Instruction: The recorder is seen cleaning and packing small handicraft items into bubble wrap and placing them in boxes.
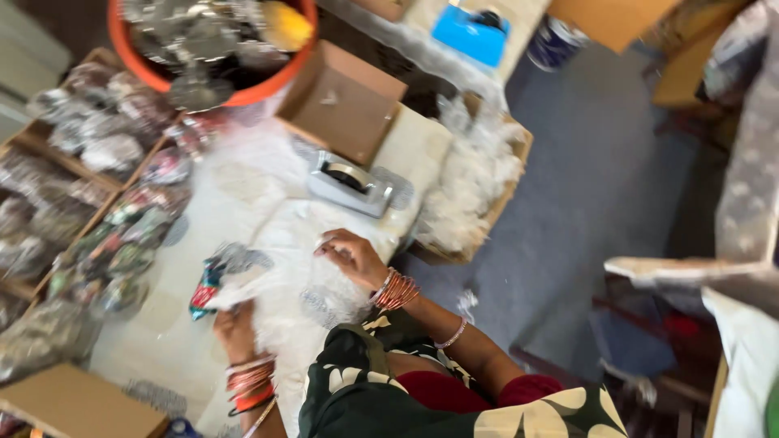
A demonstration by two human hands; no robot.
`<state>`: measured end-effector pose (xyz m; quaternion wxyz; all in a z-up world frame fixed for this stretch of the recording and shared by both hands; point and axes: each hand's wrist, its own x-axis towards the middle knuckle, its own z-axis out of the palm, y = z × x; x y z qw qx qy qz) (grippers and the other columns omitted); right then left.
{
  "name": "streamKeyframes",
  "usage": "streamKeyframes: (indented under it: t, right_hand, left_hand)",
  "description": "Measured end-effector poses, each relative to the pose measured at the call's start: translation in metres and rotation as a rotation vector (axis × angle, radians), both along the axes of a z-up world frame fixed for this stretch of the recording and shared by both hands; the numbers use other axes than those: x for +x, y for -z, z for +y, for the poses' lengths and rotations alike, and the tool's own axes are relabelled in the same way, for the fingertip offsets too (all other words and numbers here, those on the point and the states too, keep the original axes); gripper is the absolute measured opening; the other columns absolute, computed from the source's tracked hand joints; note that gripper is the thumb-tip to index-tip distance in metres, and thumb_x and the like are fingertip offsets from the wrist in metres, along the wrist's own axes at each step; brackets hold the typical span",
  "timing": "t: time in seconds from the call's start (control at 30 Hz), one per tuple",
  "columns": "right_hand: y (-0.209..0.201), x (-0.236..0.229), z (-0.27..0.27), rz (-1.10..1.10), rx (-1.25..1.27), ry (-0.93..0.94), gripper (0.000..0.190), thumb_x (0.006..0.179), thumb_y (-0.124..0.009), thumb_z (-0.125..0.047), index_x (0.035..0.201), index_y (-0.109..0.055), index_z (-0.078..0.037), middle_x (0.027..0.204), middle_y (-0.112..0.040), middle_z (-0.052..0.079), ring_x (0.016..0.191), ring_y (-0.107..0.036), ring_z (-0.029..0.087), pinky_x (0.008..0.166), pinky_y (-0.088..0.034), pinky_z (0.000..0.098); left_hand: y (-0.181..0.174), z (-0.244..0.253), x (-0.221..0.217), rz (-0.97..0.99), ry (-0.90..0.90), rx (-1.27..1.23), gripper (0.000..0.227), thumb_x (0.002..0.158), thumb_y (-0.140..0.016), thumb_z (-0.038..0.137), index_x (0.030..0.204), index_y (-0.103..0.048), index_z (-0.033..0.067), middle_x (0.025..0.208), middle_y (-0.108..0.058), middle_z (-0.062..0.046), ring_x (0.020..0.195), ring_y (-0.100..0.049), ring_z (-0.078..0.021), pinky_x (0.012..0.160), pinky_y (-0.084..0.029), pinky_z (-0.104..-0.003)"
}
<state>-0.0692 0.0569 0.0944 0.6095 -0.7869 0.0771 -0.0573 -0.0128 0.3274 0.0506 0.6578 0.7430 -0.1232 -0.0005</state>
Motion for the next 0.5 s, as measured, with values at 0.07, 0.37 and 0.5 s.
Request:
streamKeyframes:
  t: [0.07,0.37,0.5]
  right_hand:
    - [0.013,-0.015,-0.014,-0.122,0.118,0.100,0.018,0.104,-0.064,-0.025,0.117,-0.067,-0.012,0.130,-0.064,0.003,0.106,-0.073,0.013,0.083,-0.066,0.0301]
    - [-0.035,-0.043,-0.020,0.110,0.488,-0.218,0.067,0.107,-0.048,-0.055,0.152,-0.058,-0.007,0.097,-0.051,0.011,0.079,-0.050,0.011,0.075,-0.046,0.0281]
    - [0.000,-0.036,-0.044,-0.031,0.612,-0.177,0.058,0.108,-0.049,-0.054,0.140,-0.059,-0.007,0.133,-0.065,0.005,0.085,-0.057,0.005,0.081,-0.051,0.0230]
  left_hand:
    - [-0.001,-0.003,-0.005,0.091,0.067,-0.185,0.014,0.102,-0.068,0.011,0.115,-0.069,0.0045,0.105,-0.072,-0.009,0.088,-0.065,-0.0149,0.076,-0.053,-0.027]
    - [0.086,-0.058,-0.040,1.034,0.459,-1.128,0.021,0.108,-0.057,0.016,0.117,-0.066,-0.0008,0.109,-0.073,-0.016,0.090,-0.071,-0.0200,0.071,-0.057,-0.030]
    - [0.088,-0.070,-0.040,0.865,0.359,-0.689,0.016,0.101,-0.060,0.002,0.115,-0.068,-0.0012,0.108,-0.073,-0.013,0.091,-0.069,-0.0156,0.078,-0.056,-0.029]
